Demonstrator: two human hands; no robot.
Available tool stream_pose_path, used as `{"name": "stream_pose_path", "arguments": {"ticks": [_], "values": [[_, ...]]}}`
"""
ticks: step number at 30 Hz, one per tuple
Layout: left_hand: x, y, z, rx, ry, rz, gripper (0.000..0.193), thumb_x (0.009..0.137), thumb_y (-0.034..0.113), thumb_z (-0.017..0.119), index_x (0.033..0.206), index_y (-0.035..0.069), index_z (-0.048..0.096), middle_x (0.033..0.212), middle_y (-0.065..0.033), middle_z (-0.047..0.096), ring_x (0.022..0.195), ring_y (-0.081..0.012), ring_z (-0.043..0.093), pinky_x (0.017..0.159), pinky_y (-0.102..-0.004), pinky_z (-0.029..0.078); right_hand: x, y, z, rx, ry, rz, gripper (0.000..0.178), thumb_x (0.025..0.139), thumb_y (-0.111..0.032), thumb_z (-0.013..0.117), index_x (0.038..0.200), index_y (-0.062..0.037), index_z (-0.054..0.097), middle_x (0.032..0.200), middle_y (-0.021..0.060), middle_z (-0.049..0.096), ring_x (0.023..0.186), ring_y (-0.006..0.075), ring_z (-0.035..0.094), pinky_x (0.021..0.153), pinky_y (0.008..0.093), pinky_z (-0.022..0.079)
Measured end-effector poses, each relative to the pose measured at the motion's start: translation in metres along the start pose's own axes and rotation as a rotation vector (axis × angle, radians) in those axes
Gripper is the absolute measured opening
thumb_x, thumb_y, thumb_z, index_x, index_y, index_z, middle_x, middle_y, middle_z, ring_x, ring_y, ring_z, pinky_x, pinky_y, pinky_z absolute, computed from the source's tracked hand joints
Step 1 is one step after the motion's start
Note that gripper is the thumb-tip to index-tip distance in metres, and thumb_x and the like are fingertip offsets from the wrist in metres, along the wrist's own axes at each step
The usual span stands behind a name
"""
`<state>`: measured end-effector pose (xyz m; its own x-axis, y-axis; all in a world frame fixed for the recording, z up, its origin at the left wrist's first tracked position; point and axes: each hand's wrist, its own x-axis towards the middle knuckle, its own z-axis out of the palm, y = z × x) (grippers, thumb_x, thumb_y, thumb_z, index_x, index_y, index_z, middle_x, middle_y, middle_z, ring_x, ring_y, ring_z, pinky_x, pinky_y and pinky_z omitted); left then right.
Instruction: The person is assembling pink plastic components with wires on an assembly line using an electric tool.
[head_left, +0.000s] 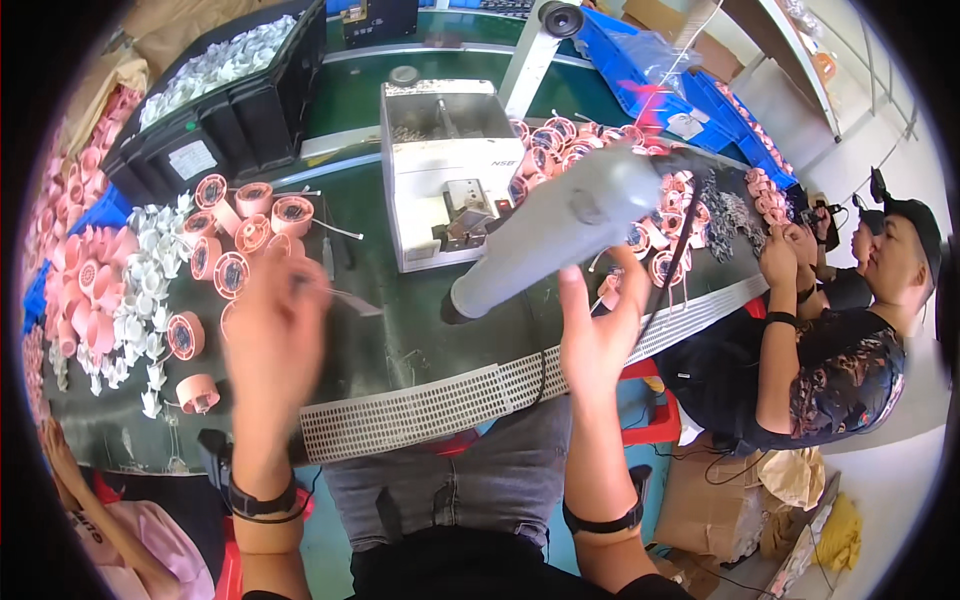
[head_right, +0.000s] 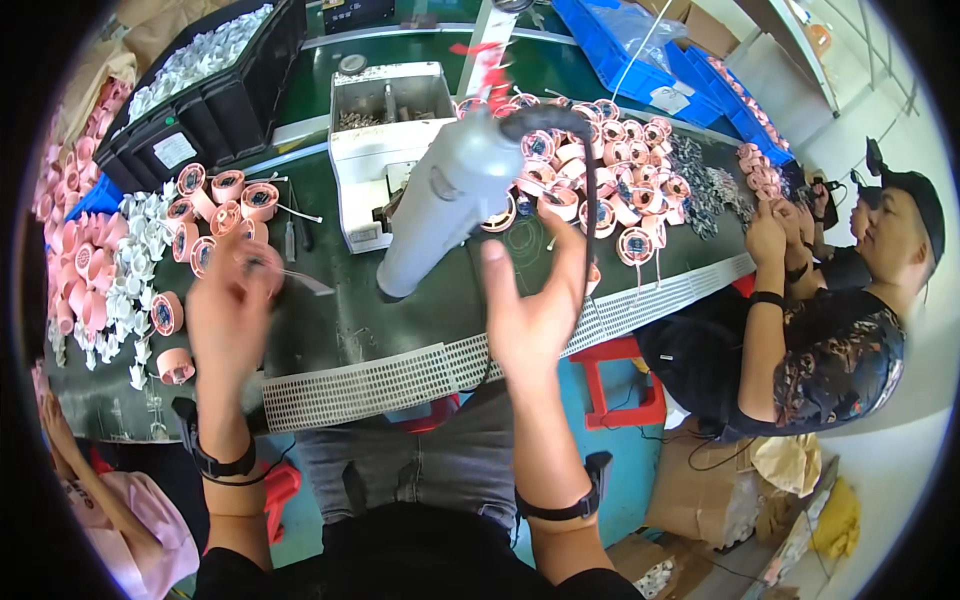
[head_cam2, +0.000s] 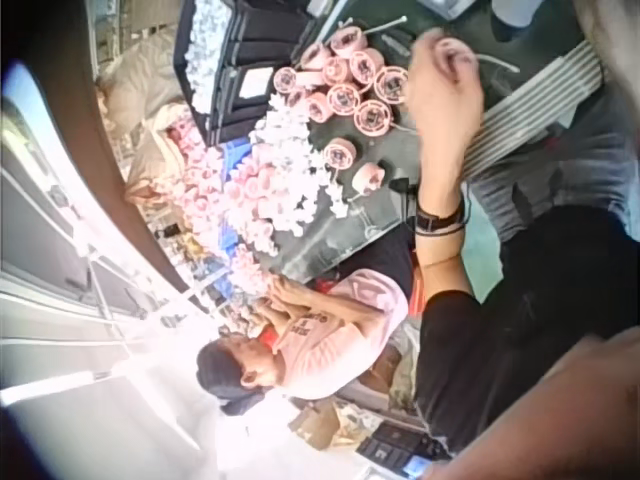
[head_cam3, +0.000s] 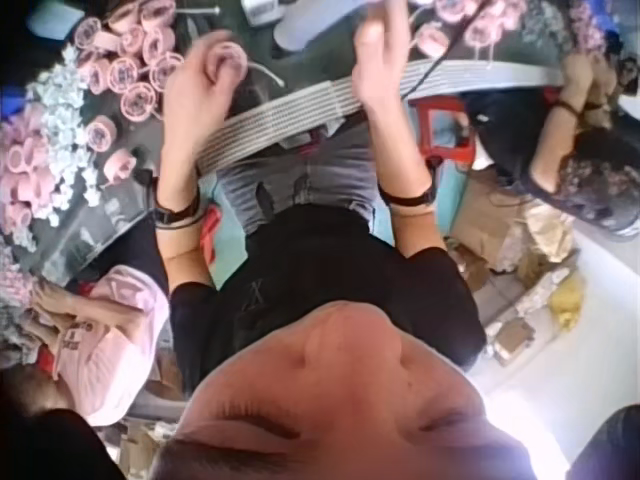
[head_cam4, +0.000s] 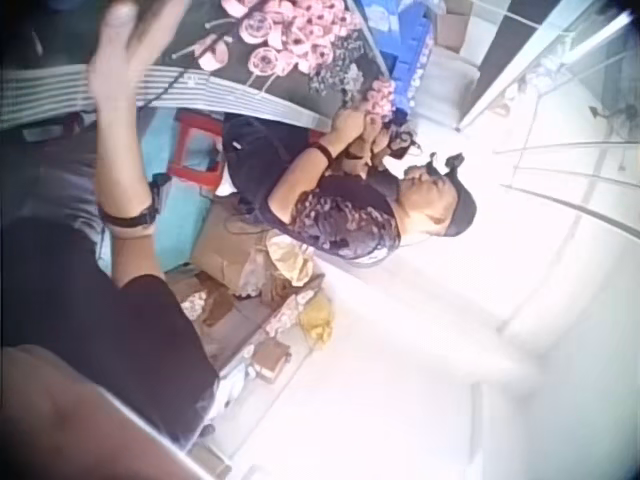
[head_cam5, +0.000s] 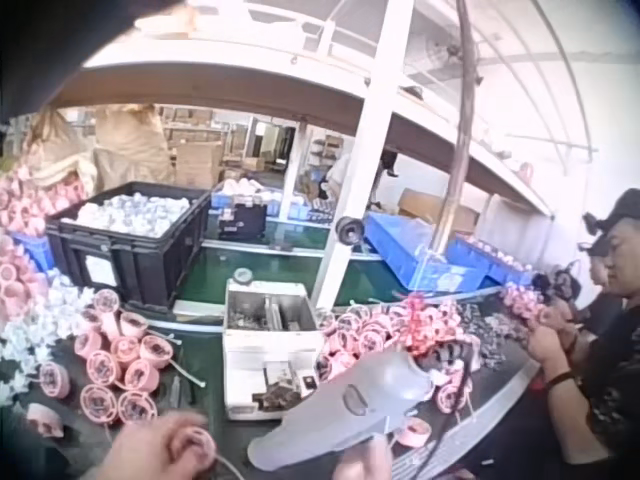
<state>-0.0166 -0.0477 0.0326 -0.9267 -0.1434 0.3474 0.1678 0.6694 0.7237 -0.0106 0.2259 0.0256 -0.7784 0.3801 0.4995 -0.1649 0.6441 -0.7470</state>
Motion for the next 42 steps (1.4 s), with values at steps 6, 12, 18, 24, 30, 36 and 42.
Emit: {"name": "stream_pose_path", "arguments": {"ticks": [6,12,18,24,30,36,42], "values": [[0.008,-0.006,-0.018,0.162,0.443,0.058,0.046,0.09,0.012,0.066,0.134,0.004,0.054,0.106,-0.0054,0.068,0.054,-0.0014,0.044,0.051,-0.0205,0.038,0.004,0.087,-0.014,-0.48,0.145,0.199,0.071,0.075,-0.019,0.078,0.136,-0.0015,0.045,0.128,0.0227,0.05,0.116,0.0374,0.052,0.103,0.0458,0.039],[-0.017,0.007,0.014,-0.453,-0.583,-0.165,0.04,0.093,0.019,0.065,0.126,0.0,0.056,0.109,-0.009,0.066,0.074,-0.0094,0.061,0.066,-0.0249,0.05,-0.04,0.017,-0.006,0.397,-0.244,0.139,0.071,0.074,0.001,0.076,0.135,0.0022,0.039,0.125,0.017,0.056,0.116,0.0219,0.055,0.099,0.035,0.045],[-0.027,0.022,0.038,-1.345,-1.201,-0.615,0.048,0.1,0.016,0.056,0.142,0.001,0.038,0.131,-0.0112,0.053,0.12,-0.0162,0.054,0.1,-0.033,0.047,-0.079,-0.009,0.013,0.763,-0.463,-0.094,0.073,0.075,0.003,0.076,0.136,0.0004,0.035,0.134,0.0215,0.045,0.128,0.0312,0.047,0.107,0.0421,0.039],[-0.028,0.007,0.051,-1.273,-0.907,-0.293,0.058,0.093,0.003,0.063,0.143,0.003,0.034,0.133,-0.0118,0.051,0.119,-0.0194,0.055,0.1,-0.0342,0.049,-0.056,-0.033,-0.001,0.299,-0.35,-0.303,0.062,0.072,-0.002,0.082,0.126,0.0003,0.053,0.12,0.0169,0.054,0.109,0.0265,0.058,0.093,0.0372,0.049],[-0.027,0.01,0.049,-1.28,-0.838,-0.284,0.057,0.092,0.003,0.064,0.142,0.002,0.036,0.132,-0.011,0.052,0.119,-0.0203,0.056,0.102,-0.035,0.047,-0.051,-0.026,-0.001,0.511,-0.315,-0.049,0.04,0.074,0.009,0.077,0.111,0.002,0.062,0.106,0.0115,0.062,0.085,0.0142,0.065,0.072,0.0249,0.056],[-0.026,0.003,0.049,-1.334,-0.937,-0.333,0.05,0.096,0.013,0.061,0.139,0.0,0.041,0.125,-0.0108,0.059,0.115,-0.0193,0.058,0.101,-0.0358,0.047,-0.044,-0.003,-0.016,0.839,-0.559,0.154,0.035,0.08,0.016,0.068,0.112,0.0047,0.06,0.106,0.0158,0.065,0.089,0.0181,0.069,0.075,0.0277,0.059],[-0.023,0.005,0.045,-1.445,-1.027,-0.501,0.048,0.104,0.037,0.043,0.136,0.002,0.045,0.115,-0.0129,0.064,0.085,-0.0188,0.067,0.059,-0.0283,0.055,-0.04,-0.017,-0.005,0.895,-0.718,0.201,0.035,0.08,0.015,0.069,0.113,0.0052,0.06,0.11,0.0118,0.058,0.096,0.0183,0.068,0.078,0.0257,0.059]]}}
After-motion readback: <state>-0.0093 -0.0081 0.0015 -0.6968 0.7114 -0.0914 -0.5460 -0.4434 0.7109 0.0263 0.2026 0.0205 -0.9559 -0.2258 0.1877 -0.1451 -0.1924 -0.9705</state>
